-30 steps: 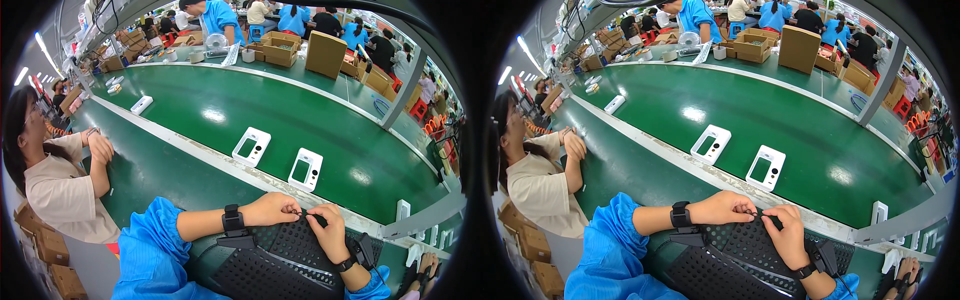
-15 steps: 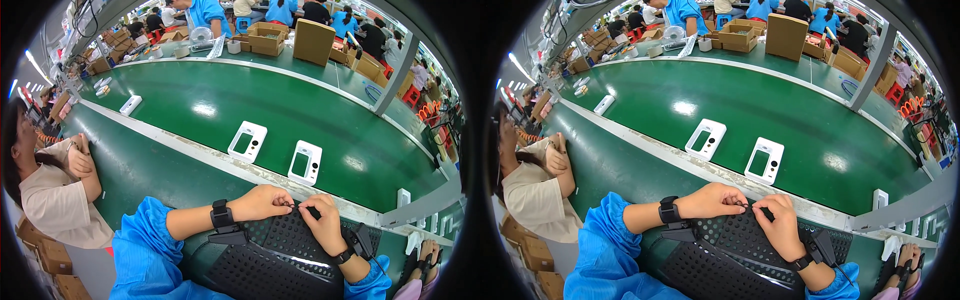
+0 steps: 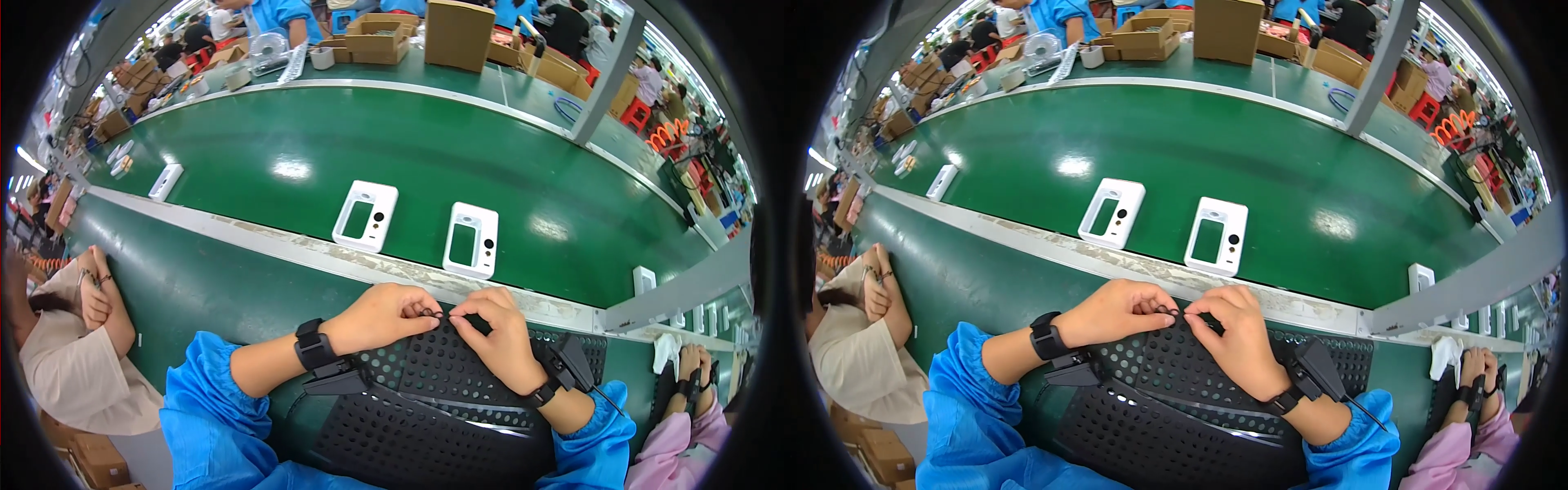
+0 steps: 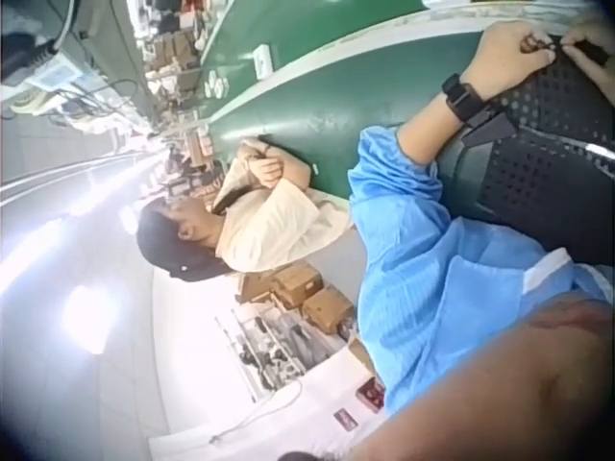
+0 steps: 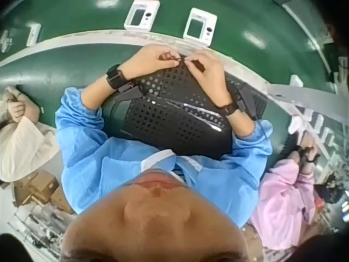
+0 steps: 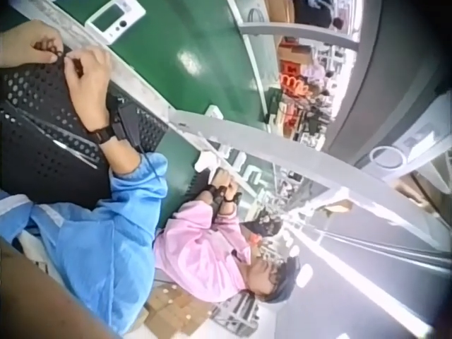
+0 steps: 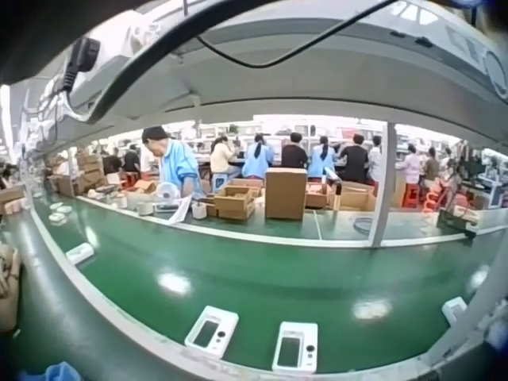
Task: The person peels small black circular stickers from a sheet and presses them onto the circular openings of white plastic housings on a conveyor belt.
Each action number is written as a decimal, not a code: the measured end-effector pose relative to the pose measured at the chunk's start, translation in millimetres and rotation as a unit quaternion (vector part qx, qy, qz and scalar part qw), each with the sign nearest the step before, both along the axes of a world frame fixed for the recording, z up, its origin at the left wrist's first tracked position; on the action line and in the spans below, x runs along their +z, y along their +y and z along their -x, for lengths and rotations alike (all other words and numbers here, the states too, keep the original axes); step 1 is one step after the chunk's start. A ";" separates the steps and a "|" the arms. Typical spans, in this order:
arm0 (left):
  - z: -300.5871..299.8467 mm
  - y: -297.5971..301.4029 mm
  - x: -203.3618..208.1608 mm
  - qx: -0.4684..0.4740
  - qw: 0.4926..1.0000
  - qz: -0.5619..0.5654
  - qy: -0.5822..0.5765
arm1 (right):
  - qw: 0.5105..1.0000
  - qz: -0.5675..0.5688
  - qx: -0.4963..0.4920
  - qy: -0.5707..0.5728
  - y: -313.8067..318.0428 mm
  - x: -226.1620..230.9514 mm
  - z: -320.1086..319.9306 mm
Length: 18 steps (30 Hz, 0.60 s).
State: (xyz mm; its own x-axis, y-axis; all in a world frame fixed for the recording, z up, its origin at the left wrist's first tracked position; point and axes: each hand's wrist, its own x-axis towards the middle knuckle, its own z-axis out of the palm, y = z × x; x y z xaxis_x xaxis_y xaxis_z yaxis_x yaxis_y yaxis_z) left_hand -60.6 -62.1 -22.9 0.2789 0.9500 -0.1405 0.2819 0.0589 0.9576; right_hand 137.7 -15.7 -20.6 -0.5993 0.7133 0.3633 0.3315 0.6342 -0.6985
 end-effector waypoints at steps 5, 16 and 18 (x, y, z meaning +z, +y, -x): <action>1.7 3.2 -2.4 -0.001 0.999 0.040 -0.009 | 1.000 -0.014 0.013 0.001 4.2 -2.9 0.8; 3.7 4.7 6.1 0.005 0.998 0.053 -0.023 | 1.000 -0.019 0.011 0.004 6.1 -0.5 4.4; 3.8 5.0 6.6 0.005 0.998 0.053 -0.024 | 1.000 -0.022 0.011 0.004 6.5 0.0 4.6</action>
